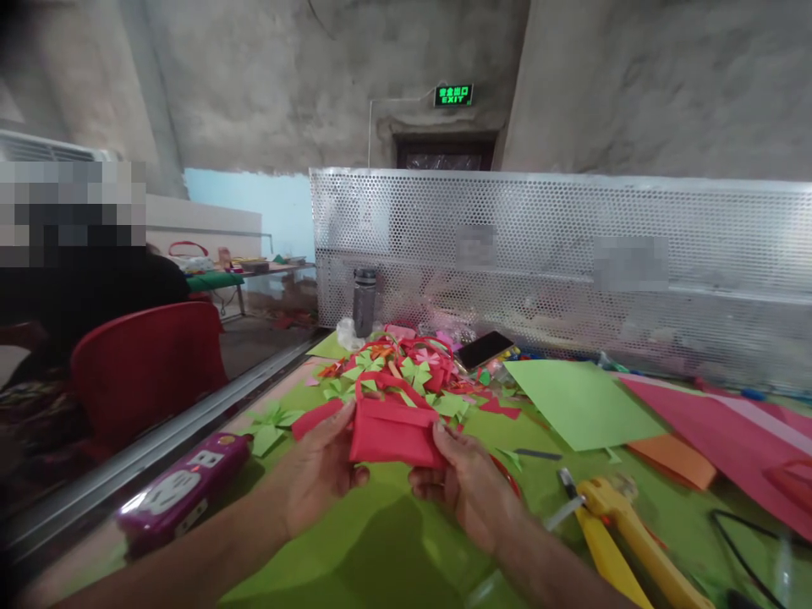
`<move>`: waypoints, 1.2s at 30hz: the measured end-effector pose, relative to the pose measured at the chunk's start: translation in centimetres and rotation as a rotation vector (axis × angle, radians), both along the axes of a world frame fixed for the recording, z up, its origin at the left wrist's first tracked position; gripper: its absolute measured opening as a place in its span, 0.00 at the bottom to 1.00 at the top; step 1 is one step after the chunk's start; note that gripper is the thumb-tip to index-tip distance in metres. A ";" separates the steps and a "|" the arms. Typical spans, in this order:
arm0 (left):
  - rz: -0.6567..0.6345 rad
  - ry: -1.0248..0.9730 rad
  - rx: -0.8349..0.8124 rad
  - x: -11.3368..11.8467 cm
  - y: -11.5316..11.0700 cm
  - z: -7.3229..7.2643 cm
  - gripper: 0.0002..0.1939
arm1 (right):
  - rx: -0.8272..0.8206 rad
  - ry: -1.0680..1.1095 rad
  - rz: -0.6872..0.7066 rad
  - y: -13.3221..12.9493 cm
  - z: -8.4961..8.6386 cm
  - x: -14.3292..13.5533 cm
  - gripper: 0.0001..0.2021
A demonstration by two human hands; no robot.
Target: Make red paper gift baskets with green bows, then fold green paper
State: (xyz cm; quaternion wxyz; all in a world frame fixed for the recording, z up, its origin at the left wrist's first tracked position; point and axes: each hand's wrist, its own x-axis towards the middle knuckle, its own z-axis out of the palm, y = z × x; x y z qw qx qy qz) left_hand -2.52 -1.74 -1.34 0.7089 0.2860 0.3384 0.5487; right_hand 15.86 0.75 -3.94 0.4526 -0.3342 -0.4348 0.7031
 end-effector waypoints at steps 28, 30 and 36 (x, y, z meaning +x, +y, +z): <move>0.091 0.086 0.209 -0.4 1.0 -0.8 0.15 | 0.210 -0.070 -0.062 0.4 0.1 0.2 0.17; 0.104 0.101 0.189 -0.7 1.0 -0.7 0.13 | 0.209 -0.091 -0.087 0.2 0.4 0.1 0.18; 0.120 0.142 0.004 -1.5 1.6 -0.2 0.15 | 0.101 -0.170 -0.170 -0.5 0.7 -0.6 0.21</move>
